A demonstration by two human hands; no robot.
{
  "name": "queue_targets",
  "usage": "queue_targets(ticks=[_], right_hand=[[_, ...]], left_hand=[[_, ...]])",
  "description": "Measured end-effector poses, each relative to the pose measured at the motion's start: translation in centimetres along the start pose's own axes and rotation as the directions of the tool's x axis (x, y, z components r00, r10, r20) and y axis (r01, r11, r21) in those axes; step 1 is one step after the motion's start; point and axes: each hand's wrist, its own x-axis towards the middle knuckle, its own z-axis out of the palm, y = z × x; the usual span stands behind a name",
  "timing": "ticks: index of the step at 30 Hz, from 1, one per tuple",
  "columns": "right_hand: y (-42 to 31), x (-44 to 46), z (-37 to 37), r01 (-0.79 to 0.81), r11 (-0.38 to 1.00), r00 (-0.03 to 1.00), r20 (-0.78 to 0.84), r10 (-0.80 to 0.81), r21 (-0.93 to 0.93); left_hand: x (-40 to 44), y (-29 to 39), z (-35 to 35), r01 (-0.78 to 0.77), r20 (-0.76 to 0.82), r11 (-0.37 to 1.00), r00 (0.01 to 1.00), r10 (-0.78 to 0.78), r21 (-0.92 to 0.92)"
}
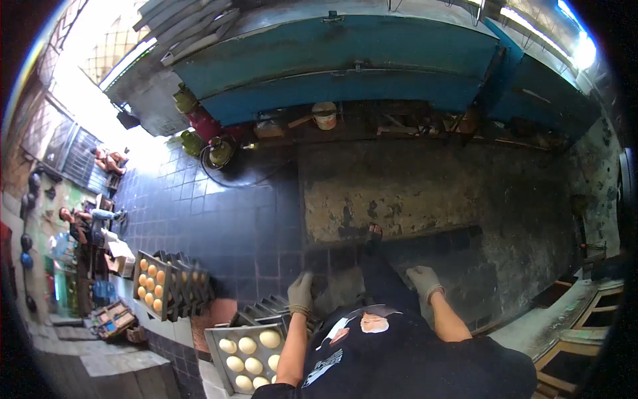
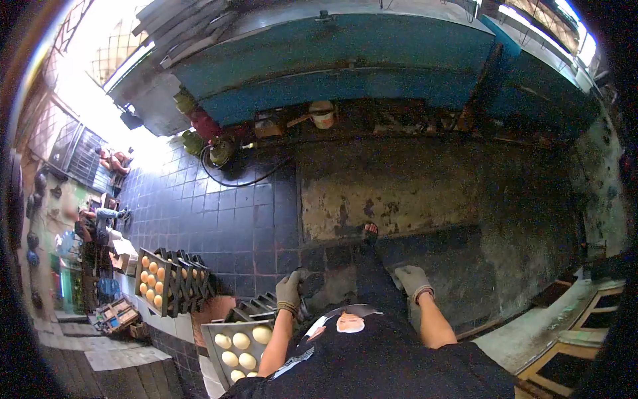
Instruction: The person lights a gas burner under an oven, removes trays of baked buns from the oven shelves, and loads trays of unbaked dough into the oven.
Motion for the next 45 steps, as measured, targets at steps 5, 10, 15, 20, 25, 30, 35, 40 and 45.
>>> queue_targets(ticks=[5, 10, 15, 20, 25, 30, 35, 40, 45], right_hand=[[-2.8, 14.2, -3.5, 0.005, 1.000, 0.993, 0.119, -0.002, -0.030], [-10.0, 29.0, -12.0, -0.002, 0.999, 0.998, 0.063, -0.001, 0.047], [-22.8, 40.6, -14.9, 0.240, 0.969, 0.961, 0.130, -0.245, 0.053], [-29.9, 47.9, -16.7, 0.289, 0.917, 0.935, 0.126, -0.332, 0.276], [-41.3, 51.5, -21.6, 0.562, 0.781, 0.825, -0.113, -0.554, 0.274], [-59.4, 52.4, -27.5, 0.770, 0.561, 0.635, -0.277, -0.722, 0.303], [-75.6, 56.8, -30.2, 0.908, 0.409, 0.340, -0.419, -0.842, -0.085], [-87.7, 65.9, -27.5, 0.631, 0.535, 0.205, -0.545, -0.813, -0.562], [-90.1, 73.5, -25.2, 0.688, 0.398, -0.039, -0.579, -0.815, -0.607]], left_hand=[[8.1, 6.9, 5.0, -0.022, 0.106, 0.975, 0.994, -0.001, 0.223], [20.5, 15.6, 13.9, -0.014, 0.089, 0.993, 0.996, 0.004, 0.119], [26.9, 29.8, 25.1, -0.269, 0.436, 0.848, 0.899, 0.050, 0.456], [30.3, 36.7, 28.4, -0.175, 0.371, 0.942, 0.927, 0.060, 0.285], [38.1, 39.0, 28.1, -0.354, 0.266, 0.912, 0.917, 0.296, 0.206], [44.1, 51.7, 26.6, -0.626, 0.094, 0.775, 0.780, 0.619, 0.090], [51.6, 66.7, 23.9, -0.781, -0.052, 0.609, 0.608, 0.792, 0.138], [57.1, 80.6, 20.6, -0.887, -0.160, 0.421, 0.395, 0.904, 0.191], [68.0, 89.5, 16.0, -0.911, -0.059, 0.236, 0.230, 0.971, 0.338]])
